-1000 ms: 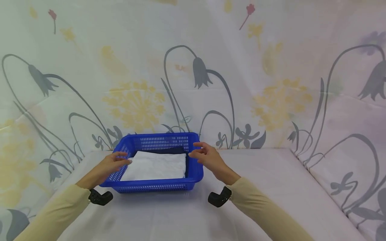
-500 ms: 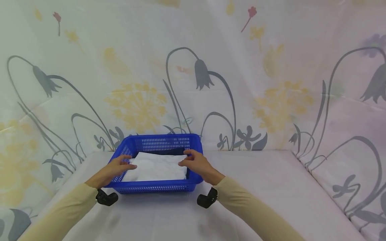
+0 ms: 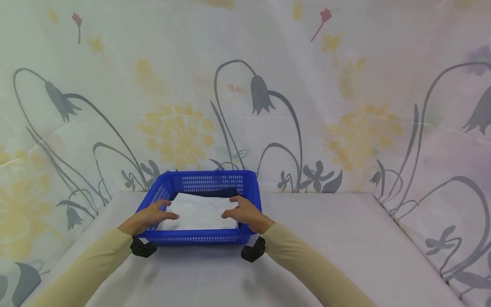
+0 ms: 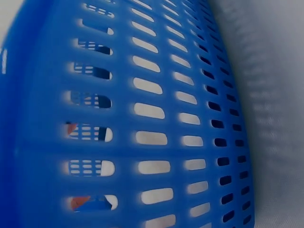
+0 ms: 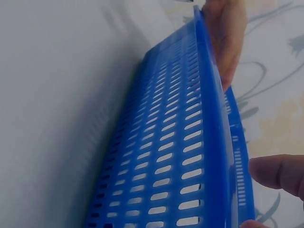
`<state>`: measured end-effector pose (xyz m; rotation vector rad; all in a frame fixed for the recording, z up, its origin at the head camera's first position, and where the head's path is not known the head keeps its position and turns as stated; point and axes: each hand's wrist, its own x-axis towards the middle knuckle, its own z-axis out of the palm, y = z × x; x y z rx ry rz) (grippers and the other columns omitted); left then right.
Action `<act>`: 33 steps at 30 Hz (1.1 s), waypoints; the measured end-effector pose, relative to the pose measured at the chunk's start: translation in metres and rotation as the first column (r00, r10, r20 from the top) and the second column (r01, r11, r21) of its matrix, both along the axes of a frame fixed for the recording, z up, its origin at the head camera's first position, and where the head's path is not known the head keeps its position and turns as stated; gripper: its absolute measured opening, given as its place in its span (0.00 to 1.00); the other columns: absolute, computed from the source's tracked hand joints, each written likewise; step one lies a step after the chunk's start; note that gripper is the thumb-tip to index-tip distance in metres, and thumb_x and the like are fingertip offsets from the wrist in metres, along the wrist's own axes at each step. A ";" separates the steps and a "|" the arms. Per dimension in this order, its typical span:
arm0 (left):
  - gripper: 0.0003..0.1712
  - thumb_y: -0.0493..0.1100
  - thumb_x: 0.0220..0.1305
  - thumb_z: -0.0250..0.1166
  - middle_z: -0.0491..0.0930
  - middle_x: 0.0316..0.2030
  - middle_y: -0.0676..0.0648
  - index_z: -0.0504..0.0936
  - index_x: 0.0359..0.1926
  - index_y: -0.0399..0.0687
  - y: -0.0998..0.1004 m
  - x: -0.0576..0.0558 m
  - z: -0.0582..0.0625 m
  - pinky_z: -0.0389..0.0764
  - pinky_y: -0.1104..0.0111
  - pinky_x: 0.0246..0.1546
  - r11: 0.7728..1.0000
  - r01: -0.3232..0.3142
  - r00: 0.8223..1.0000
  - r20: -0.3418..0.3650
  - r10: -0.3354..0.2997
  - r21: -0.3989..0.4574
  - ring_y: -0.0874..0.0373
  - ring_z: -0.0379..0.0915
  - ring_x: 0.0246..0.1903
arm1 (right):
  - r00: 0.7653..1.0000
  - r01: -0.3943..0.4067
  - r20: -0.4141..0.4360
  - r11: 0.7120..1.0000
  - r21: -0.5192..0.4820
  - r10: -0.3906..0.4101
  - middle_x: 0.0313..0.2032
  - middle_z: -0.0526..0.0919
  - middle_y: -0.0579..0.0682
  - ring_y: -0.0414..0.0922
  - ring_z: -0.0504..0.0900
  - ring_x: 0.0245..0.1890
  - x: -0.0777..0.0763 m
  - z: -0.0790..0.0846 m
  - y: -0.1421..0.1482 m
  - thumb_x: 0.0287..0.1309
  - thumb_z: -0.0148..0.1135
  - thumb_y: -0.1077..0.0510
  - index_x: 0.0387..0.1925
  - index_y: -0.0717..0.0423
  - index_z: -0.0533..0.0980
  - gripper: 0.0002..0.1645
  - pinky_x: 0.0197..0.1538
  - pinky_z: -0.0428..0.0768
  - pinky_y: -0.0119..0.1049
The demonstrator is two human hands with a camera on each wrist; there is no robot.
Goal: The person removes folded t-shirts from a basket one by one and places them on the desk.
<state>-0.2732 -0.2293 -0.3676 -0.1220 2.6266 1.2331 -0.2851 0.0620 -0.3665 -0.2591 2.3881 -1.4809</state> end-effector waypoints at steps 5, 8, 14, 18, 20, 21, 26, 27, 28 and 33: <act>0.45 0.43 0.61 0.65 0.51 0.67 0.24 0.51 0.70 0.29 -0.001 -0.005 -0.003 0.56 0.39 0.61 0.998 -0.011 0.998 0.056 0.008 0.058 0.30 0.50 0.65 | 1.000 0.004 0.010 1.000 0.018 -0.004 0.67 0.61 0.64 0.61 0.65 0.62 -0.002 -0.002 -0.005 0.52 0.69 0.58 0.67 0.61 0.64 0.42 0.63 0.62 0.59; 0.46 0.43 0.61 0.65 0.49 0.68 0.24 0.50 0.71 0.30 -0.001 -0.007 -0.005 0.54 0.38 0.61 0.997 -0.027 0.997 0.078 0.022 0.072 0.29 0.48 0.66 | 1.000 0.000 0.027 1.000 0.020 -0.001 0.68 0.61 0.63 0.60 0.66 0.62 -0.003 -0.003 -0.006 0.52 0.69 0.60 0.67 0.63 0.64 0.42 0.62 0.65 0.57; 0.46 0.44 0.61 0.65 0.48 0.68 0.25 0.49 0.71 0.31 -0.001 -0.009 -0.007 0.52 0.38 0.62 0.995 -0.045 0.993 0.117 0.034 0.093 0.29 0.46 0.66 | 0.992 0.001 0.124 0.999 0.046 -0.007 0.62 0.68 0.64 0.60 0.71 0.58 -0.008 -0.004 -0.008 0.51 0.71 0.59 0.67 0.61 0.63 0.43 0.58 0.70 0.55; 0.45 0.42 0.62 0.64 0.47 0.68 0.24 0.50 0.70 0.30 -0.002 -0.010 -0.006 0.50 0.39 0.63 0.991 -0.044 0.993 0.118 0.029 0.123 0.29 0.44 0.67 | 0.984 0.006 0.177 0.998 0.063 -0.017 0.61 0.68 0.64 0.62 0.72 0.56 -0.012 -0.003 -0.009 0.52 0.71 0.58 0.68 0.60 0.62 0.44 0.58 0.70 0.55; 0.42 0.42 0.62 0.64 0.47 0.68 0.24 0.52 0.69 0.27 -0.002 -0.011 -0.006 0.49 0.39 0.63 0.991 -0.036 0.995 0.097 0.024 0.131 0.29 0.44 0.67 | 0.982 0.013 0.189 0.998 0.063 -0.024 0.61 0.68 0.65 0.64 0.72 0.55 -0.013 -0.001 -0.009 0.53 0.70 0.57 0.68 0.60 0.62 0.43 0.59 0.69 0.56; 0.41 0.41 0.62 0.63 0.48 0.67 0.24 0.53 0.68 0.26 -0.002 -0.010 -0.005 0.50 0.40 0.64 0.991 -0.032 0.996 0.083 0.021 0.129 0.30 0.45 0.67 | 0.982 0.019 0.189 0.998 0.057 -0.030 0.61 0.68 0.65 0.64 0.72 0.55 -0.014 -0.001 -0.009 0.53 0.70 0.58 0.68 0.61 0.62 0.43 0.59 0.69 0.56; 0.36 0.40 0.62 0.64 0.53 0.65 0.24 0.60 0.64 0.24 -0.004 -0.007 -0.007 0.55 0.44 0.63 0.996 -0.024 1.000 0.016 0.023 0.088 0.31 0.52 0.64 | 0.979 0.048 0.196 0.999 -0.009 -0.045 0.61 0.67 0.67 0.65 0.74 0.53 -0.017 -0.007 -0.011 0.52 0.69 0.62 0.67 0.62 0.62 0.42 0.57 0.71 0.55; 0.36 0.40 0.62 0.64 0.53 0.65 0.24 0.61 0.63 0.24 -0.004 -0.006 -0.008 0.56 0.44 0.63 0.996 -0.023 1.000 0.006 0.023 0.088 0.32 0.52 0.64 | 0.979 0.050 0.198 0.998 -0.025 -0.044 0.61 0.66 0.67 0.65 0.74 0.53 -0.017 -0.008 -0.012 0.52 0.69 0.62 0.67 0.62 0.62 0.43 0.57 0.71 0.55; 0.35 0.40 0.62 0.64 0.53 0.65 0.24 0.61 0.63 0.24 -0.005 -0.005 -0.008 0.56 0.44 0.63 0.995 -0.024 1.000 -0.002 0.024 0.093 0.32 0.52 0.64 | 0.978 0.052 0.202 0.998 -0.038 -0.043 0.61 0.66 0.67 0.65 0.73 0.53 -0.018 -0.010 -0.012 0.51 0.69 0.63 0.68 0.62 0.61 0.43 0.57 0.71 0.56; 0.33 0.39 0.62 0.63 0.52 0.65 0.24 0.63 0.62 0.24 -0.004 -0.006 -0.009 0.54 0.44 0.63 0.991 -0.015 1.000 -0.023 0.018 0.133 0.31 0.50 0.65 | 0.978 0.056 0.207 0.996 -0.067 -0.041 0.64 0.62 0.68 0.68 0.69 0.57 -0.020 -0.012 -0.011 0.51 0.69 0.64 0.69 0.60 0.60 0.44 0.57 0.69 0.58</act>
